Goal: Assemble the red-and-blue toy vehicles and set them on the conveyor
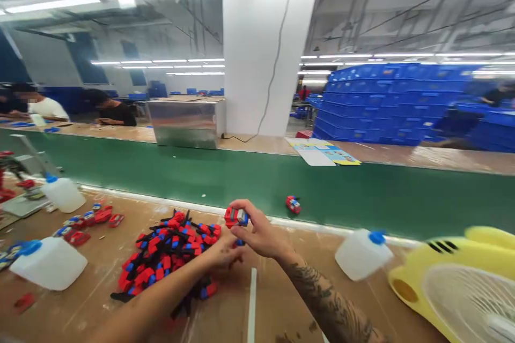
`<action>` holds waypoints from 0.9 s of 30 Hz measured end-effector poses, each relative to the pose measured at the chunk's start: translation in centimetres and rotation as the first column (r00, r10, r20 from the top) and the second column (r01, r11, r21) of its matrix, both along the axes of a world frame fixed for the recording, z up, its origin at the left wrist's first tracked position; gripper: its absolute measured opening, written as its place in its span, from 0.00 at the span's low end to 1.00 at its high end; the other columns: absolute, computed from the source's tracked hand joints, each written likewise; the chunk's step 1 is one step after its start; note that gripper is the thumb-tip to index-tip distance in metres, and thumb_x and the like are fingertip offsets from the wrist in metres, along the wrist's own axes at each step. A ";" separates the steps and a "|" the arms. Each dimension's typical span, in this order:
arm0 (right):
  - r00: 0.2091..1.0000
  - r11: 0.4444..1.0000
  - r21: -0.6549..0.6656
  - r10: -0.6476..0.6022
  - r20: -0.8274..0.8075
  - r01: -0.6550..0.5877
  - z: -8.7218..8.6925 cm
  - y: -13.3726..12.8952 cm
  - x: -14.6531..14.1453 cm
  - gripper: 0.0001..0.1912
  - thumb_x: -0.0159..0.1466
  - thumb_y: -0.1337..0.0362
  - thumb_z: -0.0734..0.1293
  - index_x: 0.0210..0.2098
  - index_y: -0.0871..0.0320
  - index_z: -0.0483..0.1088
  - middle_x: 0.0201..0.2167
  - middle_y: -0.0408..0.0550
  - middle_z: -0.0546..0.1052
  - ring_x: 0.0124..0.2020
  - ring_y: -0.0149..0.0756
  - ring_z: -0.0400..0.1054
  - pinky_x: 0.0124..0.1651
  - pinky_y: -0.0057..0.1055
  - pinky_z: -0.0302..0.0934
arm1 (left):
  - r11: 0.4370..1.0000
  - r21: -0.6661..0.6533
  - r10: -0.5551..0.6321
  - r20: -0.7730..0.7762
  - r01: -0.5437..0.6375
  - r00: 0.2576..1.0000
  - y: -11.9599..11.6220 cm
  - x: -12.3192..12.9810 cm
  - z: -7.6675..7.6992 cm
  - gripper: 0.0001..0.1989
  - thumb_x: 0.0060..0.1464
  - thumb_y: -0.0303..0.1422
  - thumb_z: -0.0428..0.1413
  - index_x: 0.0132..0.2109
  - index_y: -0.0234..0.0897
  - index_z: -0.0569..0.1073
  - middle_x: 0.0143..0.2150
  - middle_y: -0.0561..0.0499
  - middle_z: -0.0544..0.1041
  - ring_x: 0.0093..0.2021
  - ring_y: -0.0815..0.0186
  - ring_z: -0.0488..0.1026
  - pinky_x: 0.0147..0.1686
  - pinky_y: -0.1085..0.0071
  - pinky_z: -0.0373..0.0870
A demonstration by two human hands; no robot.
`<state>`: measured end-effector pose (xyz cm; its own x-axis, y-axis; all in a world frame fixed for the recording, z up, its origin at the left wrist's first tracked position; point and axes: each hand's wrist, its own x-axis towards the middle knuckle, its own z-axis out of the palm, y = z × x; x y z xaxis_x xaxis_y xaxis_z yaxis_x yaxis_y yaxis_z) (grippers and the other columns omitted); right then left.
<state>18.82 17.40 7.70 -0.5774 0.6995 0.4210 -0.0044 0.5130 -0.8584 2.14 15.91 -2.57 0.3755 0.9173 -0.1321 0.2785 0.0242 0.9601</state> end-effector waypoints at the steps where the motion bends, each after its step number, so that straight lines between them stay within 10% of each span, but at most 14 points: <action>1: 0.997 0.993 -0.112 -0.036 -0.066 0.029 -0.4 -1.4 2.0 0.24 0.62 0.62 0.69 0.57 0.51 0.62 0.42 0.46 0.72 0.42 0.38 0.70 0.48 0.37 0.64 | 0.999 -0.048 -0.012 0.059 0.015 0.998 -0.6 0.3 0.2 0.22 0.58 0.49 0.49 0.47 0.36 0.71 0.30 0.49 0.73 0.25 0.63 0.72 0.28 0.65 0.70; 4: 0.905 0.854 -0.517 -0.259 -0.338 0.051 -3.7 -4.9 7.3 0.28 0.60 0.58 0.66 0.59 0.50 0.59 0.35 0.44 0.71 0.33 0.36 0.70 0.33 0.31 0.63 | 0.986 -0.150 -0.047 0.194 0.077 0.980 -3.2 1.1 0.6 0.28 0.61 0.50 0.42 0.56 0.34 0.68 0.39 0.42 0.76 0.32 0.64 0.76 0.32 0.67 0.71; 8: 0.756 0.641 -0.767 -0.490 -0.434 -0.025 -9.9 -10.1 12.7 0.31 0.56 0.53 0.65 0.57 0.55 0.63 0.35 0.48 0.72 0.29 0.36 0.69 0.25 0.30 0.56 | 0.941 -0.301 0.004 0.463 0.153 0.886 -7.7 2.5 1.1 0.27 0.54 0.43 0.60 0.58 0.35 0.70 0.46 0.40 0.76 0.46 0.58 0.77 0.48 0.63 0.71; 14: 0.701 0.620 -0.759 -0.631 -0.333 0.198 -13.8 -17.4 16.8 0.34 0.54 0.56 0.76 0.58 0.53 0.65 0.44 0.50 0.77 0.40 0.38 0.72 0.42 0.33 0.64 | 0.958 0.016 -0.285 0.182 0.287 0.941 -10.9 5.7 2.9 0.20 0.53 0.36 0.64 0.52 0.38 0.74 0.47 0.43 0.76 0.49 0.57 0.74 0.51 0.62 0.70; 17: 0.638 0.595 -0.772 -0.688 -0.347 0.222 -14.4 -19.0 17.5 0.34 0.48 0.58 0.80 0.52 0.54 0.69 0.45 0.51 0.79 0.46 0.41 0.73 0.51 0.37 0.64 | 0.758 0.302 -0.489 -0.323 0.578 0.810 -11.1 6.7 3.8 0.16 0.60 0.28 0.55 0.54 0.42 0.74 0.55 0.43 0.72 0.55 0.58 0.70 0.55 0.62 0.68; 22: 0.585 0.594 -0.773 -0.715 -0.383 0.221 -15.3 -19.8 17.5 0.30 0.46 0.60 0.81 0.47 0.56 0.74 0.44 0.52 0.79 0.45 0.41 0.74 0.52 0.40 0.65 | 0.298 0.388 -0.382 -0.789 0.872 0.481 -11.3 7.1 4.3 0.28 0.57 0.16 0.46 0.59 0.45 0.71 0.60 0.43 0.67 0.60 0.56 0.64 0.57 0.58 0.68; 27: 0.578 0.631 -0.750 -0.693 -0.431 0.199 -15.4 -19.7 17.4 0.29 0.47 0.59 0.81 0.47 0.56 0.74 0.43 0.52 0.80 0.44 0.41 0.74 0.52 0.41 0.66 | 0.201 0.333 -0.313 -0.869 0.921 0.383 -11.6 7.3 4.7 0.30 0.55 0.15 0.47 0.59 0.45 0.70 0.61 0.44 0.67 0.60 0.55 0.62 0.57 0.57 0.69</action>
<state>36.24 -2.27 -7.68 0.1386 0.9883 -0.0644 -0.5802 0.0283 -0.8140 9.48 4.32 2.15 0.9796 0.1890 -0.0688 0.1961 -0.9736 0.1169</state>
